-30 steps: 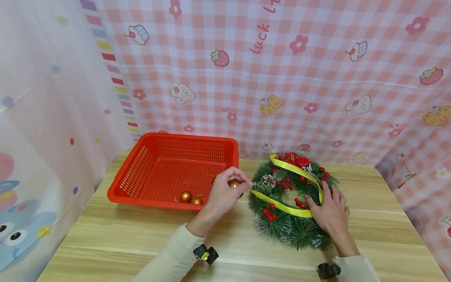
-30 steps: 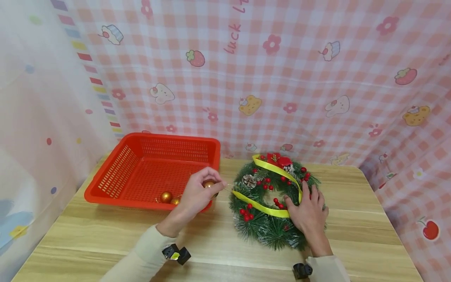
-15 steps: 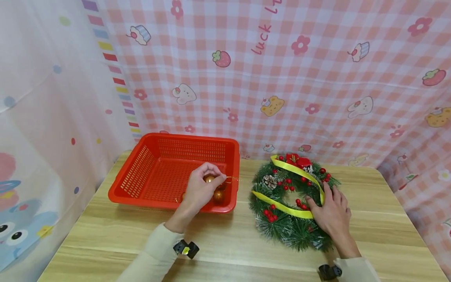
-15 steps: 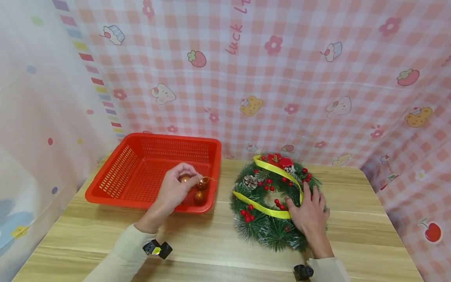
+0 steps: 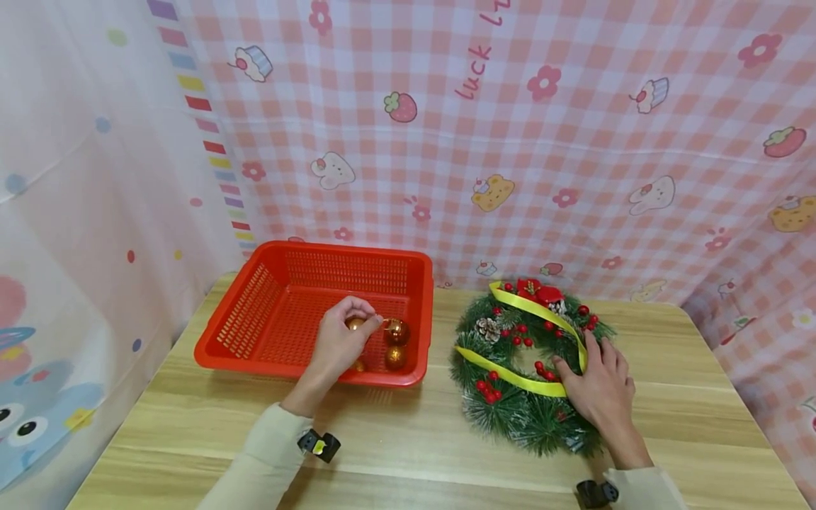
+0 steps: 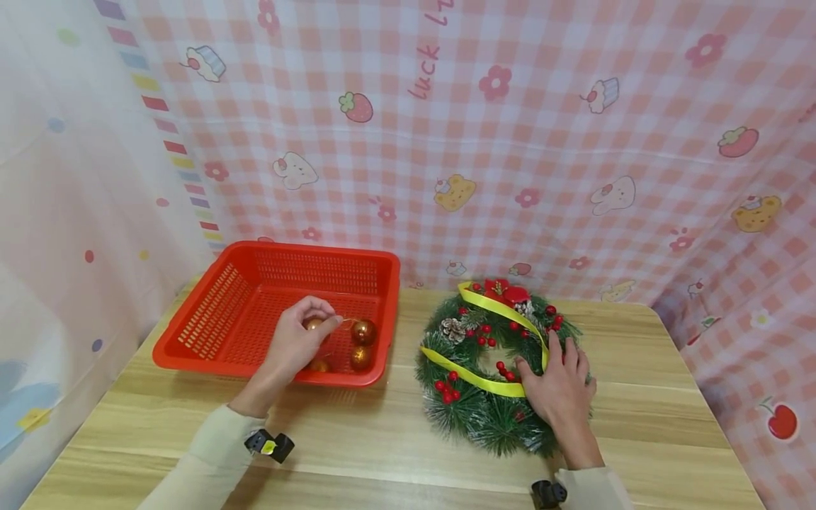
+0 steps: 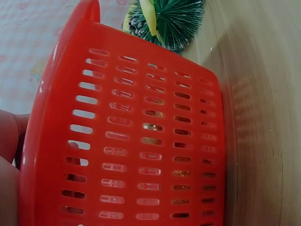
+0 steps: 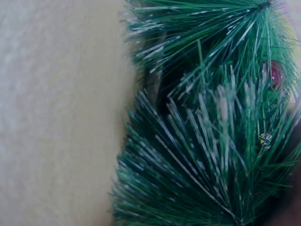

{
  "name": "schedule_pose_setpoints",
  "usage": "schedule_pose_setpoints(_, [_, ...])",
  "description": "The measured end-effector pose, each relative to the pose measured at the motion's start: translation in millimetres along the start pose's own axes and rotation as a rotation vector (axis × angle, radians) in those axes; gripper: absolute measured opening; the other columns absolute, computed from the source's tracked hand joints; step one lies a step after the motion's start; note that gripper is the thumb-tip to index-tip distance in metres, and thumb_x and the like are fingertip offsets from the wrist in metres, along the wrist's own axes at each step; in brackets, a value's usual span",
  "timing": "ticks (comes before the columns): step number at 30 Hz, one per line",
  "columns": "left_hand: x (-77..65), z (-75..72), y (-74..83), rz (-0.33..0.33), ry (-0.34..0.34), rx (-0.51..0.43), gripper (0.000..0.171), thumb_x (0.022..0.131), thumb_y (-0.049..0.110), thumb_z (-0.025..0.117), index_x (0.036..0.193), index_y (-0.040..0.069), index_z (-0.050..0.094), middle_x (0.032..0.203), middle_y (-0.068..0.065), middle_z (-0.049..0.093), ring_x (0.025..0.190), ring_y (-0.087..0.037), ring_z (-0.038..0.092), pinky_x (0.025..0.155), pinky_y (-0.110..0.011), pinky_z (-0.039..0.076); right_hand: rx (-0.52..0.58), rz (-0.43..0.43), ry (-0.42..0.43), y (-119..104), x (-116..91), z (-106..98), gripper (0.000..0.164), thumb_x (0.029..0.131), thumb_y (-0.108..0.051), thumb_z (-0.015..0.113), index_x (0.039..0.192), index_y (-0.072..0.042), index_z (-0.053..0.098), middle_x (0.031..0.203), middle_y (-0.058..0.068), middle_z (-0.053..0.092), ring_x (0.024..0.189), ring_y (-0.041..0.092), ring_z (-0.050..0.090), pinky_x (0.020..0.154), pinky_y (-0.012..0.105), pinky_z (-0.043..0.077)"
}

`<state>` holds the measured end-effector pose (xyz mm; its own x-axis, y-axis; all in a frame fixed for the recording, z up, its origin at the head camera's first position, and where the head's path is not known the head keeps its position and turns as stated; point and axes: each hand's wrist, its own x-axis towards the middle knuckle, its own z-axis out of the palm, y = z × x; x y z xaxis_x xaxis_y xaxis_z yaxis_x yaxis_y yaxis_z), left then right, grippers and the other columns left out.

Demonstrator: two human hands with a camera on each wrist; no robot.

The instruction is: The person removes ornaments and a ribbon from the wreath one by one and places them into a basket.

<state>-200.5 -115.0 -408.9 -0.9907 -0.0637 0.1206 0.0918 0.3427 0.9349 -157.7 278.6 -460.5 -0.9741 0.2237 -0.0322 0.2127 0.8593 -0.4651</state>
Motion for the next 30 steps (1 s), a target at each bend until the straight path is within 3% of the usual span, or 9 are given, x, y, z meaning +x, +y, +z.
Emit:
schedule_pose_setpoints(18, [2.4,2.9,-5.6,-0.052,-0.063,0.097,0.019,0.089,0.012,0.072,0.105,0.007,0.062,0.092,-0.003,0.072,0.086,-0.019,0.062,0.075,-0.032,0.043,0.004,0.004,0.007,-0.4,0.2,0.6,0.089,0.096,-0.061,0.046,0.159,-0.009,0.010,0.159,0.032,0.007,0.141,0.056,0.007,0.100,0.079,0.014])
schedule_pose_setpoints(30, [0.9,3.0,-4.4,-0.085,-0.141,0.188,0.022,0.091,0.009,0.070,0.112,0.009,0.064,0.108,-0.006,0.067,0.096,-0.023,0.059,0.083,-0.039,0.050,0.000,0.007,0.008,-0.2,0.0,0.5,0.090,0.096,-0.062,0.046,0.159,-0.008,0.010,0.159,0.032,0.007,0.141,0.056,0.007,0.100,0.079,0.014])
